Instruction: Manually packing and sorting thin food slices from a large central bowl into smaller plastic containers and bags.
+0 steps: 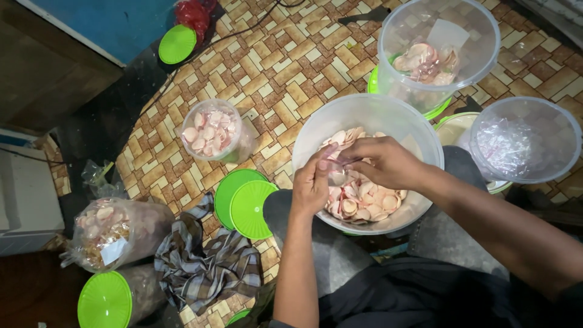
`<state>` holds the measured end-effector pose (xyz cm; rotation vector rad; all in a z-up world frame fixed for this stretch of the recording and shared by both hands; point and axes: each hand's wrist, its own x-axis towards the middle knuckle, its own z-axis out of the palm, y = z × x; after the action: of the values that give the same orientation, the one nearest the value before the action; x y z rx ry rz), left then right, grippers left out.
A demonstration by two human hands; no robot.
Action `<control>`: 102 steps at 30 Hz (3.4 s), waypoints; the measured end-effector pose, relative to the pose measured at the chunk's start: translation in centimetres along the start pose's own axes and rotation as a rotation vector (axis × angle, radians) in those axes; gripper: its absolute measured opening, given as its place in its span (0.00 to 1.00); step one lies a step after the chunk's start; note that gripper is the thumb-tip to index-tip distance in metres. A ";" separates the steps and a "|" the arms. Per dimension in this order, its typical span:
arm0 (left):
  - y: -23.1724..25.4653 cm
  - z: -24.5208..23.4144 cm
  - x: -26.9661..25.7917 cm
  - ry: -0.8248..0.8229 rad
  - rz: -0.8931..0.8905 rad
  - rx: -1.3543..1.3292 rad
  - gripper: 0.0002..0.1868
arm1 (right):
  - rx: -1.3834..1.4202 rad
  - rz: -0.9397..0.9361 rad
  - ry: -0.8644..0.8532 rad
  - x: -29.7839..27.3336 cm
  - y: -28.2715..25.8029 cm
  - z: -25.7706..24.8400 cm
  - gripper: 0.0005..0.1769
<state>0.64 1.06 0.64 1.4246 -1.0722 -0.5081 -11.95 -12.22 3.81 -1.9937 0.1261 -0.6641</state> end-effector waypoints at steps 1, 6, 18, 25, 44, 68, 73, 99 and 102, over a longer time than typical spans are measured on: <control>-0.1 0.0 0.2 -0.002 0.000 -0.002 0.17 | -0.002 0.002 0.001 0.0 0.2 -0.1 0.12; -1.3 -0.2 0.4 -0.011 0.093 0.012 0.17 | -0.010 -0.028 -0.064 1.2 -1.5 -0.8 0.13; -0.7 -0.3 0.6 0.335 -0.072 0.133 0.16 | -0.300 0.449 -0.655 1.1 2.6 -1.7 0.16; -0.8 -0.3 0.6 0.335 -0.093 0.114 0.13 | -0.798 0.481 -1.349 -7.9 16.5 2.3 0.18; -1.8 0.1 0.4 0.233 -0.047 0.064 0.13 | -0.380 0.401 -0.182 -1.7 2.6 -6.1 0.13; -1.9 -0.1 0.2 0.116 -0.071 0.032 0.15 | 0.098 0.456 0.281 -0.1 -3.2 -5.5 0.17; -1.0 0.1 0.3 0.119 -0.068 0.107 0.11 | 0.013 0.347 0.194 0.2 -2.3 -4.3 0.15; -1.8 -0.6 0.5 0.210 0.005 0.128 0.08 | -0.122 -0.146 -0.003 -0.4 -0.7 0.6 0.22; -1.8 -0.7 0.3 0.204 -0.003 0.107 0.08 | -0.111 -0.139 0.069 -0.3 -1.5 1.4 0.17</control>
<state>1.88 0.93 -0.80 1.5361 -0.9451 -0.3036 -11.81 -10.30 4.42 -2.1003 0.0674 -0.8307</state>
